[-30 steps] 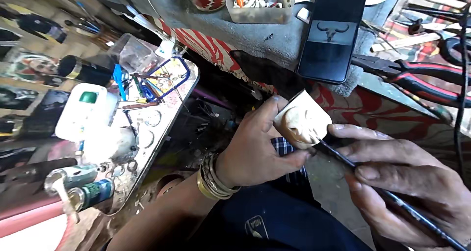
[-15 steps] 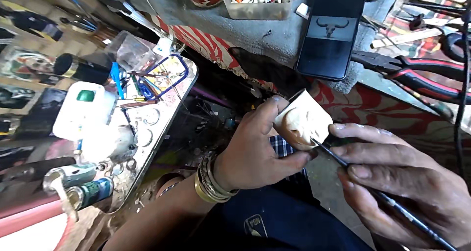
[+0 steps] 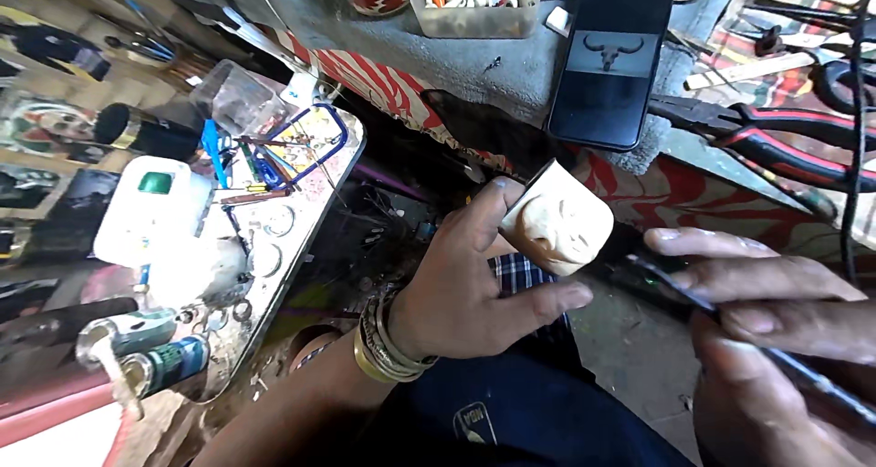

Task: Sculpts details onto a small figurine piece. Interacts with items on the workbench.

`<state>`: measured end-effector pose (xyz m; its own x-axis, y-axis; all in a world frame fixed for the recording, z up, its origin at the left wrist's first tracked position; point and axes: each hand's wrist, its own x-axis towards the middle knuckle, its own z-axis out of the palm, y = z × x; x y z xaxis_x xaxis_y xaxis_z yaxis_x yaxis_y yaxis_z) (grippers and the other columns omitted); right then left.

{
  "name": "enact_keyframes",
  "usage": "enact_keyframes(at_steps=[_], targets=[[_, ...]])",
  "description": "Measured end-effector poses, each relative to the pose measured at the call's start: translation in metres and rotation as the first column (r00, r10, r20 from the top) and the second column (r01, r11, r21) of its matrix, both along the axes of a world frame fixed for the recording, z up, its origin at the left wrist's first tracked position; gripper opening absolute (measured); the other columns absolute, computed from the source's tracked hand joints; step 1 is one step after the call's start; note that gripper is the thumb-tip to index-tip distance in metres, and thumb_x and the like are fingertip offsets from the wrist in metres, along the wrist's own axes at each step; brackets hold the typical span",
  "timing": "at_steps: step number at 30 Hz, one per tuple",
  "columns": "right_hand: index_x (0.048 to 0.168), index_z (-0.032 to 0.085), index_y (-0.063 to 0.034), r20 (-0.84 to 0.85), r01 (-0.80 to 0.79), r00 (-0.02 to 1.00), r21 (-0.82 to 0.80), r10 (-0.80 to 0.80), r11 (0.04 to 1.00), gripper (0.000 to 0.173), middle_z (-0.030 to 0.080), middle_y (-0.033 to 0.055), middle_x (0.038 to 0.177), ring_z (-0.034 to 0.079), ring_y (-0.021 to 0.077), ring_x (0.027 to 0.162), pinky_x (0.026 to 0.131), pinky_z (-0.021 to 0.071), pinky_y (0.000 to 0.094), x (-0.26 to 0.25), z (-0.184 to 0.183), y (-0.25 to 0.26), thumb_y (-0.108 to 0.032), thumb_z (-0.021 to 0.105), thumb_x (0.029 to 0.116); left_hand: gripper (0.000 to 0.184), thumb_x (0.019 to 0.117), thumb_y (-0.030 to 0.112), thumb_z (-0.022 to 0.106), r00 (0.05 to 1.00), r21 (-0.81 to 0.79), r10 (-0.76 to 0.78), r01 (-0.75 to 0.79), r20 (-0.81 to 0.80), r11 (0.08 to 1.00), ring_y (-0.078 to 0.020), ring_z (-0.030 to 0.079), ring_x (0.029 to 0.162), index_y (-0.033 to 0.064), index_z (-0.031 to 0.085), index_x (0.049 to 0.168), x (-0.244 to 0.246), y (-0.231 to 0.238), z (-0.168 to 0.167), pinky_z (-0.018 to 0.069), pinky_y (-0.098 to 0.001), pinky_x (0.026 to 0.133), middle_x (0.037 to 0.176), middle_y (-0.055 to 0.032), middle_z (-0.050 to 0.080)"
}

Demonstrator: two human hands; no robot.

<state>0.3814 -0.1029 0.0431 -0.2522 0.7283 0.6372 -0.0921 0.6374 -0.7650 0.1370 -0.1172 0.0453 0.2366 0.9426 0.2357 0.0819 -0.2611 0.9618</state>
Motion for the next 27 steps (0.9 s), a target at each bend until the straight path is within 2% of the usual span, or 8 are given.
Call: enact_keyframes(at_steps=[3,6,11,14,16,19,21,27], targets=[[0.114,0.07,-0.0174,0.029,0.08,0.996,0.021,-0.08,0.997,0.024,0.076,-0.0016,0.111,0.072,0.0225,0.112,0.098,0.0612,0.0398,0.001,-0.004,0.006,-0.027,0.049,0.1083,0.055,0.0842,0.024,0.085,0.999,-0.029,0.047,-0.047,0.024,0.998,-0.0143,0.071,0.1,0.0066,0.053,0.125,0.002,-0.003,-0.003,0.0647,-0.0355,0.086,0.11,-0.0031,0.069],[0.121,0.069,-0.0177,0.105,0.172,0.979,0.043,-0.176,0.984,0.026,0.076,0.0004,0.116,0.07,0.0226,0.118,0.101,0.0593,0.041,0.006,-0.007,0.02,-0.035,0.058,0.1045,0.053,0.0787,0.024,0.088,0.996,-0.032,0.082,-0.081,0.023,0.996,-0.0131,0.072,0.096,0.0088,0.057,0.119,-0.001,0.007,0.0,0.065,-0.0337,0.083,0.106,-0.0018,0.071],[0.145,0.057,-0.0119,0.155,-0.006,0.987,-0.145,0.028,0.989,0.081,0.064,0.0091,0.141,0.063,0.0223,0.129,0.109,0.0553,0.0406,0.004,-0.014,0.017,-0.056,0.083,0.0813,0.05,0.0796,0.018,0.085,0.937,-0.058,-0.349,0.349,0.01,0.935,-0.0059,0.067,0.104,0.0032,0.057,0.118,-0.007,0.031,0.03,0.0594,-0.0261,0.091,0.109,-0.0015,0.068],[0.144,0.056,-0.0128,0.206,-0.002,0.978,-0.135,0.03,0.991,0.077,0.064,0.0035,0.137,0.061,0.011,0.127,0.108,0.0533,0.0287,0.001,-0.016,0.009,-0.047,0.086,0.082,0.05,0.0768,0.02,0.087,0.852,-0.064,-0.518,0.514,-0.079,0.855,-0.0064,0.068,0.098,-0.0001,0.058,0.112,0.001,0.048,0.04,0.0589,-0.0237,0.086,0.102,-0.006,0.069],[0.14,0.058,-0.0152,0.203,0.033,0.979,-0.131,-0.006,0.991,0.071,0.065,-0.0014,0.134,0.061,0.0066,0.125,0.106,0.0527,0.0245,0.003,-0.018,0.009,-0.041,0.088,0.0811,0.06,0.0804,0.042,0.085,0.831,-0.053,-0.539,0.537,-0.134,0.842,-0.0062,0.065,0.103,0.0017,0.06,0.117,-0.001,0.062,0.045,0.0564,-0.0241,0.09,0.108,-0.0044,0.068],[0.137,0.059,-0.0173,0.146,0.049,0.989,-0.145,-0.027,0.988,0.071,0.068,0.0009,0.129,0.066,0.0136,0.12,0.103,0.0576,0.032,0.01,-0.023,0.009,-0.036,0.091,0.0766,0.072,0.0972,0.069,0.045,0.908,0.158,-0.203,0.276,-0.368,0.948,-0.0102,0.054,0.125,0.0109,0.059,0.137,-0.021,0.093,0.039,0.0478,-0.0343,0.106,0.133,0.0011,0.059],[0.138,0.057,-0.0198,0.137,0.069,0.989,-0.148,-0.049,0.987,0.073,0.068,0.0005,0.13,0.066,0.0154,0.121,0.104,0.0573,0.034,0.016,-0.026,0.011,-0.038,0.091,0.0763,0.075,0.0973,0.07,0.029,0.765,0.343,0.086,0.182,-0.638,0.921,-0.029,0.041,0.138,0.0194,0.06,0.143,-0.025,0.119,0.017,0.0344,-0.0568,0.11,0.149,-0.0088,0.048],[0.142,0.055,-0.023,0.123,0.139,0.985,-0.15,-0.121,0.979,0.076,0.065,-0.0076,0.135,0.062,0.0092,0.126,0.109,0.0519,0.029,0.029,-0.026,0.024,-0.042,0.089,0.077,0.067,0.0953,0.068,0.028,0.573,0.414,0.237,0.2,-0.785,0.888,-0.0408,0.029,0.148,0.0321,0.062,0.142,-0.02,0.148,-0.01,0.0219,-0.0702,0.113,0.16,-0.0157,0.037]])
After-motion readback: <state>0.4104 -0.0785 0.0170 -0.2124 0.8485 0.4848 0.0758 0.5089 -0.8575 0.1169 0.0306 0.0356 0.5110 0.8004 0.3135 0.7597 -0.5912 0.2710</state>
